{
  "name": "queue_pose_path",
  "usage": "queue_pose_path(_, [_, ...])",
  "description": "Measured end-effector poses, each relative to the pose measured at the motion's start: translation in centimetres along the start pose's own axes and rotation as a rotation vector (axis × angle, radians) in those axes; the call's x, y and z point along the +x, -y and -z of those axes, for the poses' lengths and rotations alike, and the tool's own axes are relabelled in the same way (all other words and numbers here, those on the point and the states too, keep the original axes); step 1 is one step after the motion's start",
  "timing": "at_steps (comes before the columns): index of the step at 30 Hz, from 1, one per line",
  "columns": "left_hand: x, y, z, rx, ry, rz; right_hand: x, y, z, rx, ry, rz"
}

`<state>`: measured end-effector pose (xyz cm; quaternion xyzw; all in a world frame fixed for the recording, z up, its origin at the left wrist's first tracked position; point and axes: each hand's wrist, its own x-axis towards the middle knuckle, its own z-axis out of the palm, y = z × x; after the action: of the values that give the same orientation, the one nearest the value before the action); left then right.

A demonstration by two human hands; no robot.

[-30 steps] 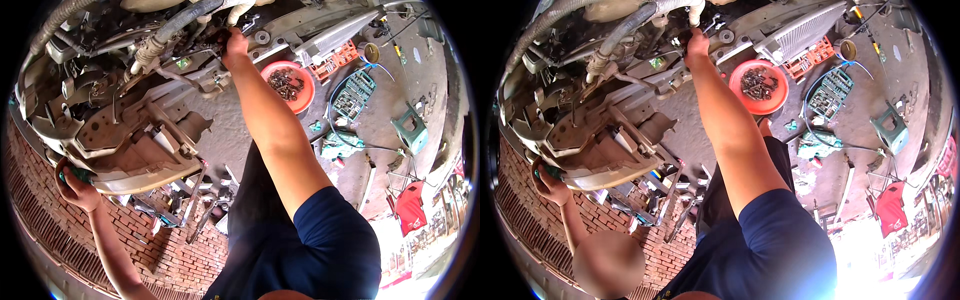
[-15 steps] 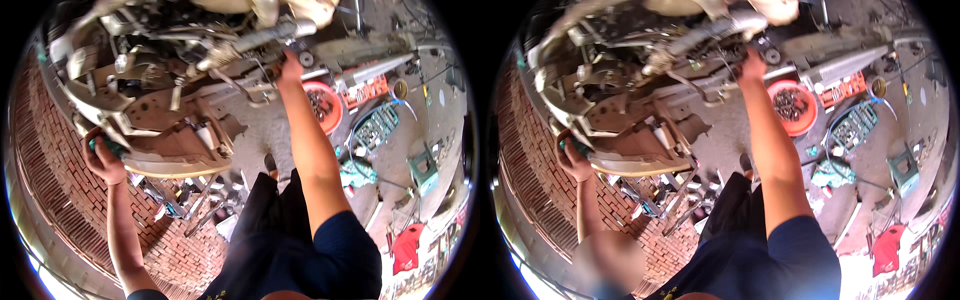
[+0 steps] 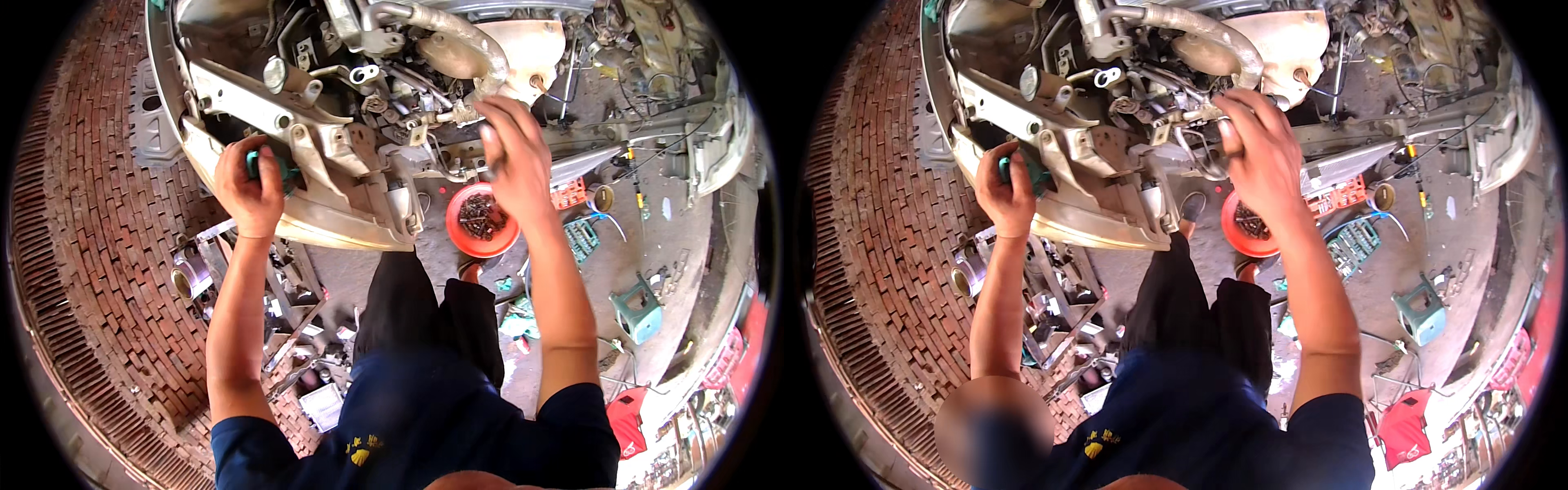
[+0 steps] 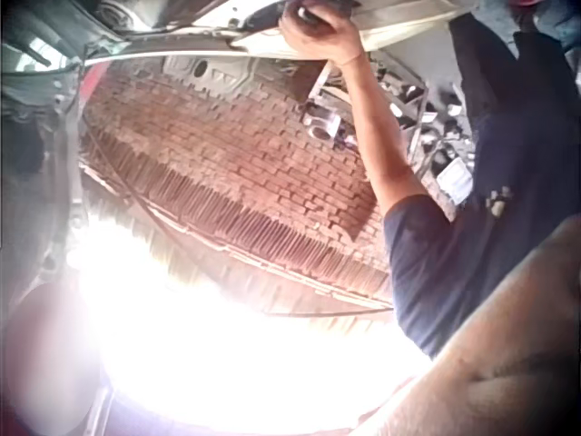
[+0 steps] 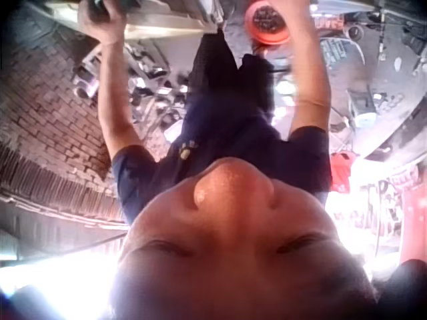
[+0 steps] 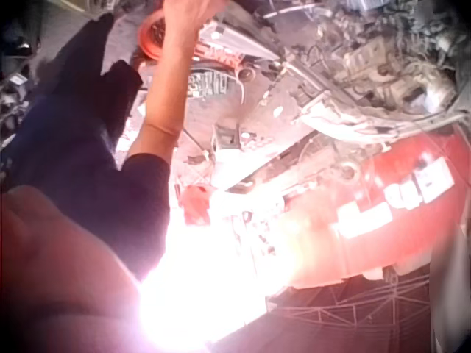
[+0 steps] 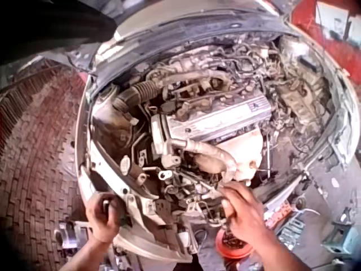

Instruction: The person works on a car engine by hand, cleaning components with a cloth and handling various metal parts. The person reaches into a basin to retrieve fasteners and fits them onto the engine assembly.

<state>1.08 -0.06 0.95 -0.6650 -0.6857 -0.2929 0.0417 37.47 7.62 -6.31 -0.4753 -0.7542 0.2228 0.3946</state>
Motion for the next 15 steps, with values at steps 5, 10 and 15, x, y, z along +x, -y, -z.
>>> queue_pose_path(5, [0.2,-0.6,0.9,-0.118,-0.011,-0.082,5.3,2.3,-1.8,-0.350,0.530,0.120])
queue_pose_path(10, [0.4,0.0,1.3,-0.209,0.009,-0.177,8.4,4.6,-1.2,-0.492,0.941,-0.095])
queue_pose_path(15, [0.6,0.6,1.9,-0.301,0.058,-0.233,6.7,6.0,-1.0,-0.622,1.057,-0.103])
